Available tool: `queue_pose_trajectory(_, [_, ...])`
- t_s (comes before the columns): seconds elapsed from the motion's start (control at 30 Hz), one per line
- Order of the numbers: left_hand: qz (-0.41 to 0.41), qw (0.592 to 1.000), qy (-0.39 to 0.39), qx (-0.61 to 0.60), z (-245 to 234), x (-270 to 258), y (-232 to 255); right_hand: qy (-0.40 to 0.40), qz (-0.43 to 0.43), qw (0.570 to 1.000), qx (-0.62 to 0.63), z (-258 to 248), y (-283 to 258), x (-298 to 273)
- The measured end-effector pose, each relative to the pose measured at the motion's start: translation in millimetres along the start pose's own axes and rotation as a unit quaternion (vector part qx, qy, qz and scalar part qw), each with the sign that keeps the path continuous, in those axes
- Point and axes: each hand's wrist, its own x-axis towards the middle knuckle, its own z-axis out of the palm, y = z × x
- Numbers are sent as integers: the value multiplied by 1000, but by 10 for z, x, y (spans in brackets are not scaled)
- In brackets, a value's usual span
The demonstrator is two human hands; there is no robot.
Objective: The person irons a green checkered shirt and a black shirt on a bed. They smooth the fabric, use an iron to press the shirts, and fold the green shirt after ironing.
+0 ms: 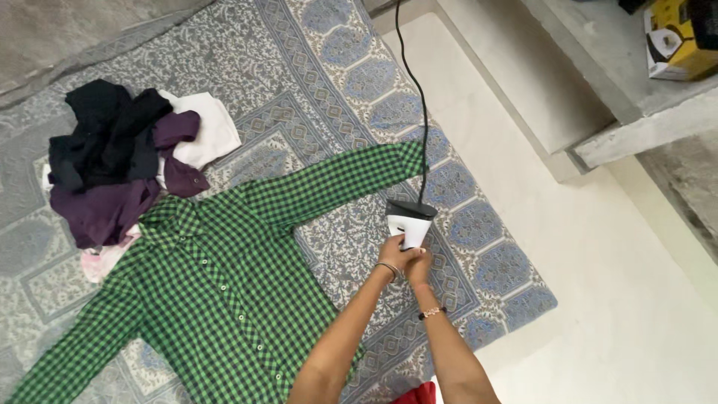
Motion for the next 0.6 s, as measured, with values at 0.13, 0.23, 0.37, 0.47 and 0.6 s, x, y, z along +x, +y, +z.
queue_pose_trajectory(0.13, [58, 997, -26, -37, 32, -76, -262, -37, -56, 973, -220, -69, 39, -138])
queue_pose_trajectory(0.23, [94, 994, 9, 53, 13, -36, -302, -68, -62, 960, -264, -118, -53, -102])
queue_pose_trajectory(0.37, [101, 987, 1, 124, 112, -17, -274, -88, -30, 971, -221, -381, -208, -96])
queue_pose_trajectory(0.47, [83, 984, 1, 158, 75, 26, -275, -92, -109, 956, -256, -515, -324, -57])
queue_pose_trajectory(0.6, [58, 964, -1, 260, -162, 83, -374, 13, -142, 939, -315, -666, -510, 209])
